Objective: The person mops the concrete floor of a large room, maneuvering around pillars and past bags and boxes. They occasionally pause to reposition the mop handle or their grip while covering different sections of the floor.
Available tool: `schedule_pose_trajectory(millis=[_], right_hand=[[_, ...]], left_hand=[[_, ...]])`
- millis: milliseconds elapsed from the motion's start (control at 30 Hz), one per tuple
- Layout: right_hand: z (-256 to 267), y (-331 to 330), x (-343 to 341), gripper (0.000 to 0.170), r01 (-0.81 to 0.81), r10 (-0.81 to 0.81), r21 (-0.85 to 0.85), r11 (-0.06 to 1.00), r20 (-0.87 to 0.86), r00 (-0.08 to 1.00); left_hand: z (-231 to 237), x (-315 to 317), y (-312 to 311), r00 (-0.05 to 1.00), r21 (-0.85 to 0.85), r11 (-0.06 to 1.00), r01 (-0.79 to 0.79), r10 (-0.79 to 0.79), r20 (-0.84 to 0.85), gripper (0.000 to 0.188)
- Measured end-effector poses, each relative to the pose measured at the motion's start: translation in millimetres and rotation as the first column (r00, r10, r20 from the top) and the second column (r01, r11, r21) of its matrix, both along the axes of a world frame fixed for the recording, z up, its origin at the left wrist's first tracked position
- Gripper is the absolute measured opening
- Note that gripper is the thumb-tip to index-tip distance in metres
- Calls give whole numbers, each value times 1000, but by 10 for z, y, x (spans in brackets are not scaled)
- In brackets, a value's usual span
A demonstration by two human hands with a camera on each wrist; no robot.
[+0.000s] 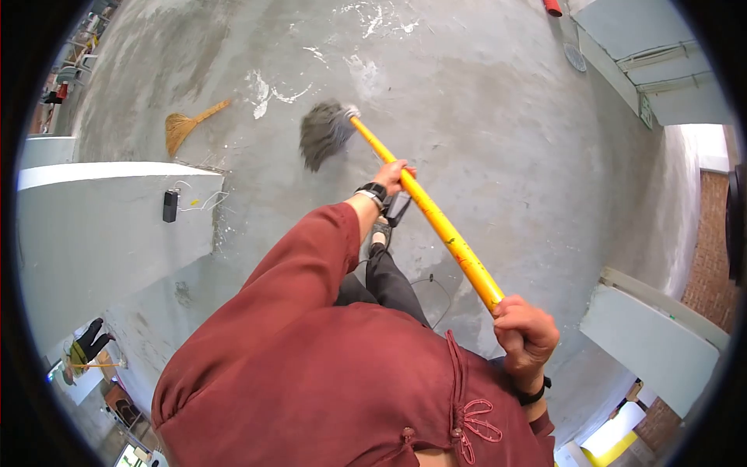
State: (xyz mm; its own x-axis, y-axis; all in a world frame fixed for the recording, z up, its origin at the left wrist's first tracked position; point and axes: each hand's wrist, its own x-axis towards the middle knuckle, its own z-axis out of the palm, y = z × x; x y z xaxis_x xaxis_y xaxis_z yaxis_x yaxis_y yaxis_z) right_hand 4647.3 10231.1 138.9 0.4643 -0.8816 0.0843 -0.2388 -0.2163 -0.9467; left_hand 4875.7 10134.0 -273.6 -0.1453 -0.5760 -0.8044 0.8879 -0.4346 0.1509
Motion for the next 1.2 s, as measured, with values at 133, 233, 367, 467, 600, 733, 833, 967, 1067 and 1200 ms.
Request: schedule_pose_trajectory(millis=[133,233,367,467,600,733,833,967,1067,1200], right_hand=[[4,-47,-272,14,215,-217,62,975,36,975],[47,-38,-363,13,282,-277,-93,955,65,959],[217,58,-386,10,268,-253,-185,946,97,963],[395,103,-392,12,392,-381,-144,909,95,920],[468,301,-586,13,342,-331,-51,938,152,931],[471,583,-735,12,257,-258,31,966,182,949],[435,824,-831,13,125,-146,128,984,175,974],[288,1167,-915,14,-71,54,244,967,78,995],[141,1299,-927,15,-301,297,232,925,54,953],[80,1379,-1039,18,-503,530,316,805,-2,848]], left_hand=[[170,-726,-440,976,-40,993,-108,98,-196,13],[341,-1052,-482,974,-44,999,-30,19,-224,10],[639,-1306,-266,989,50,990,135,-131,-76,11],[780,-1421,40,993,110,987,113,-109,-43,19],[761,-1484,689,1000,184,983,24,-23,-8,29],[782,-1511,1565,997,235,969,-73,72,15,24],[535,-1485,2280,998,217,974,-69,68,15,18],[426,-1308,3179,990,237,962,-140,130,55,15],[572,-1252,3730,968,333,909,-251,228,105,12],[420,-1336,4296,934,409,841,-353,346,94,14]])
